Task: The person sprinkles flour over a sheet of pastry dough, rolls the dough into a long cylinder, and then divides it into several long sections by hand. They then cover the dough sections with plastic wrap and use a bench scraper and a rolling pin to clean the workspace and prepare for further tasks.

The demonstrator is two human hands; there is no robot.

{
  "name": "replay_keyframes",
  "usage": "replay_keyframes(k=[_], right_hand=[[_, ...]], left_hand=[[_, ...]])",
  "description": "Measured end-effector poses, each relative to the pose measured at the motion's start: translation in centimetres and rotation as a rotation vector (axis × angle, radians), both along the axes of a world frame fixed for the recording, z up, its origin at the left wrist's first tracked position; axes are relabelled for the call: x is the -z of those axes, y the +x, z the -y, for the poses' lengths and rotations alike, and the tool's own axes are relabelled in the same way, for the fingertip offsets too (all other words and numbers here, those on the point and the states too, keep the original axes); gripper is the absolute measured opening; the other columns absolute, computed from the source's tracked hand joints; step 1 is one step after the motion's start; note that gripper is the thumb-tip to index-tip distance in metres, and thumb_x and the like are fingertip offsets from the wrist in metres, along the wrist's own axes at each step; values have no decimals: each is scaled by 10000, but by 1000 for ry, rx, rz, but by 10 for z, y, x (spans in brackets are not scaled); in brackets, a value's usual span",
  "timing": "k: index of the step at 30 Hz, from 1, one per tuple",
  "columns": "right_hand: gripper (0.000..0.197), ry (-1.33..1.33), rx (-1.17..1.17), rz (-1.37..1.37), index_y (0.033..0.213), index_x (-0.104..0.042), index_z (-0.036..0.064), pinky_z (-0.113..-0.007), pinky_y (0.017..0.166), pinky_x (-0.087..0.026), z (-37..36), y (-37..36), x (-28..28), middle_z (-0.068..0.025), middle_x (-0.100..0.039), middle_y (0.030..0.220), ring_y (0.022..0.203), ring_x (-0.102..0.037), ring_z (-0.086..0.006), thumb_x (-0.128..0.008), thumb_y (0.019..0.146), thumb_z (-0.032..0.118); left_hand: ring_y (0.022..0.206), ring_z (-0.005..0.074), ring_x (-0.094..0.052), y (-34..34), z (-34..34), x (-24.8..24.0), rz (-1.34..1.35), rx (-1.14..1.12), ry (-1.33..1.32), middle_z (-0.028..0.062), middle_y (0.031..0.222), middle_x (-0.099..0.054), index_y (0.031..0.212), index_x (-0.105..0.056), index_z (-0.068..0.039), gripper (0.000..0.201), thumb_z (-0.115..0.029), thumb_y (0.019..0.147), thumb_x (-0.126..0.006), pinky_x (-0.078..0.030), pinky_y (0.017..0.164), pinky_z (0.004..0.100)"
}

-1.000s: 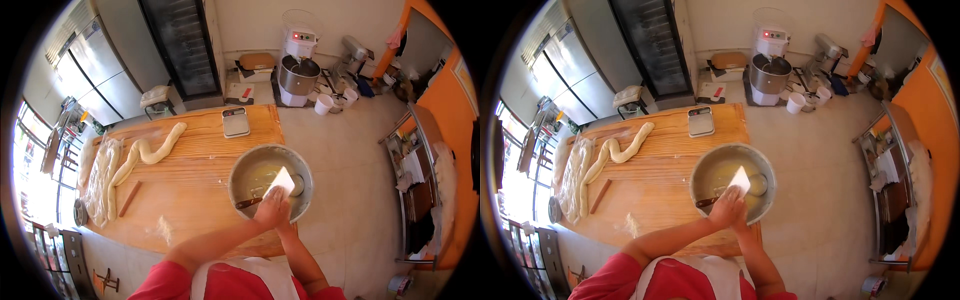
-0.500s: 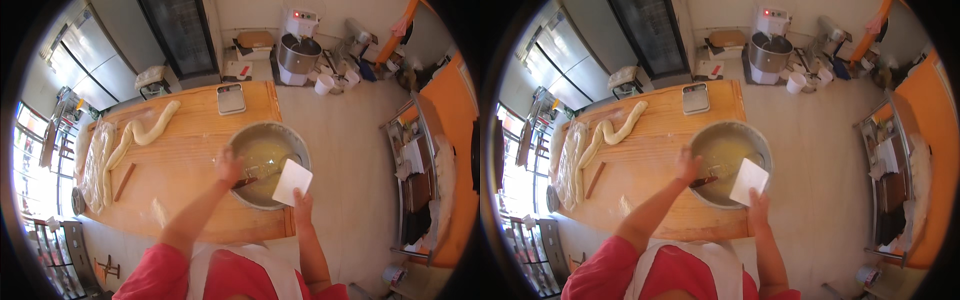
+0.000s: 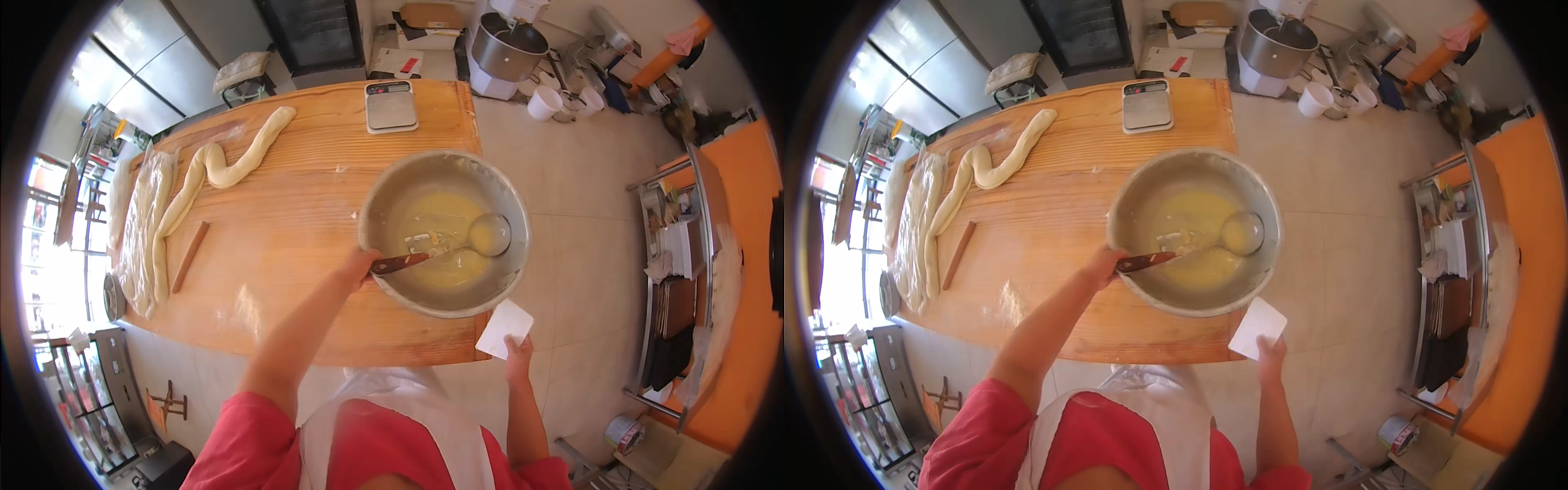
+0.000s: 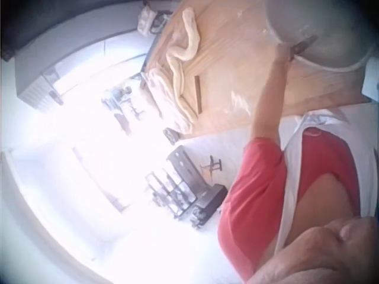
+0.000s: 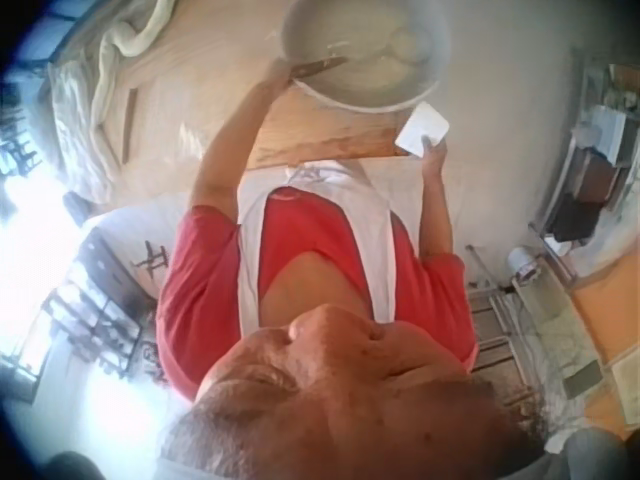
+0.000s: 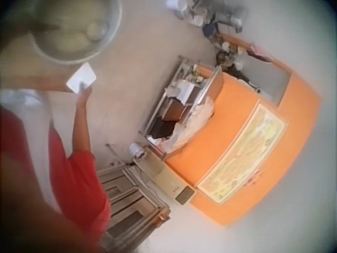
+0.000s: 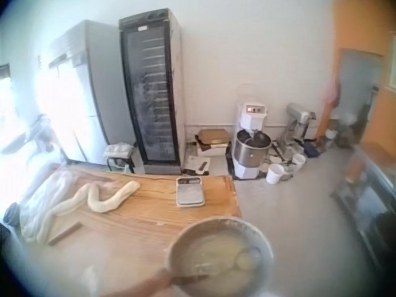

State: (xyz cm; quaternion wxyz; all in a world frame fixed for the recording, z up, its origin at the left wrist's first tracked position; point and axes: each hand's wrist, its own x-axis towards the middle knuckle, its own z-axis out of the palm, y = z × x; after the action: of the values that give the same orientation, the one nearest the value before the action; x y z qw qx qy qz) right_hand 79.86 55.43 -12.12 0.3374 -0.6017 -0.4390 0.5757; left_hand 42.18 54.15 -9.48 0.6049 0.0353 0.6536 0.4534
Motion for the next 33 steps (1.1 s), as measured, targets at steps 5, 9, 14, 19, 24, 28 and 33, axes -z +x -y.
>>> replay_keyframes(k=[5, 9, 14, 19, 24, 28, 33], right_hand=[[350, 24, -152, 169, 1048, -461, -51, -263, 685, -426, 1, -25, 34, -83, -552, 875, 782, -519, -133, -535, 730, 76], [352, 58, -287, 241, 950, -521, -52, -348, 695, -432, 7, -129, 5, -125, -555, 858, 768, -527, -200, -598, 708, 190], [372, 315, -752, 305, 959, -504, -29, -386, 689, -418, 66, -280, 82, -120, -554, 848, 782, -520, -235, -580, 728, 252], [271, 198, -537, 128, 896, -501, -11, -358, 650, -418, 32, -282, 58, -96, -521, 769, 722, -499, -214, -536, 751, 215], [388, 71, 105, -36, 1093, -452, -45, -342, 767, -456, -146, -133, 67, -117, -542, 1017, 903, -537, -214, -545, 729, 53], [369, 64, -183, -25, 1081, -463, -46, -338, 769, -451, -146, -211, 39, -105, -550, 1002, 900, -533, -216, -551, 730, 26], [288, 113, -662, -64, 920, -560, -43, -312, 605, -456, -115, -369, 50, -90, -593, 810, 669, -556, -180, -623, 654, 47]], left_hand=[[713, 211, -582, -42, 107, -2, -6, -352, 108, 107, 820, -566, 942, -495, -3, 210, -44, 736, -493, -503, 606, 300], [749, 204, -576, -65, 268, -26, -140, -520, 184, 108, 858, -569, 908, -521, 31, 208, -24, 712, -480, -484, 644, 302], [615, 154, -507, -39, 445, -54, -329, -958, -17, 53, 703, -495, 822, -468, -28, 130, 0, 698, -495, -451, 576, 275], [682, 166, -548, 5, 624, -44, -399, -1141, -100, 56, 813, -539, 976, -474, -46, 318, 40, 670, -460, -455, 596, 262], [692, 170, -560, 40, 633, -29, -352, -1218, -166, 60, 845, -547, 1003, -464, -25, 367, 53, 645, -449, -466, 591, 266], [663, 165, -556, 62, 666, -1, -239, -1140, -331, 58, 831, -544, 1004, -463, -15, 369, 41, 640, -442, -448, 524, 259], [638, 149, -544, 56, 633, 44, -135, -971, -371, 56, 800, -541, 980, -481, -24, 344, 23, 641, -450, -423, 485, 245]])
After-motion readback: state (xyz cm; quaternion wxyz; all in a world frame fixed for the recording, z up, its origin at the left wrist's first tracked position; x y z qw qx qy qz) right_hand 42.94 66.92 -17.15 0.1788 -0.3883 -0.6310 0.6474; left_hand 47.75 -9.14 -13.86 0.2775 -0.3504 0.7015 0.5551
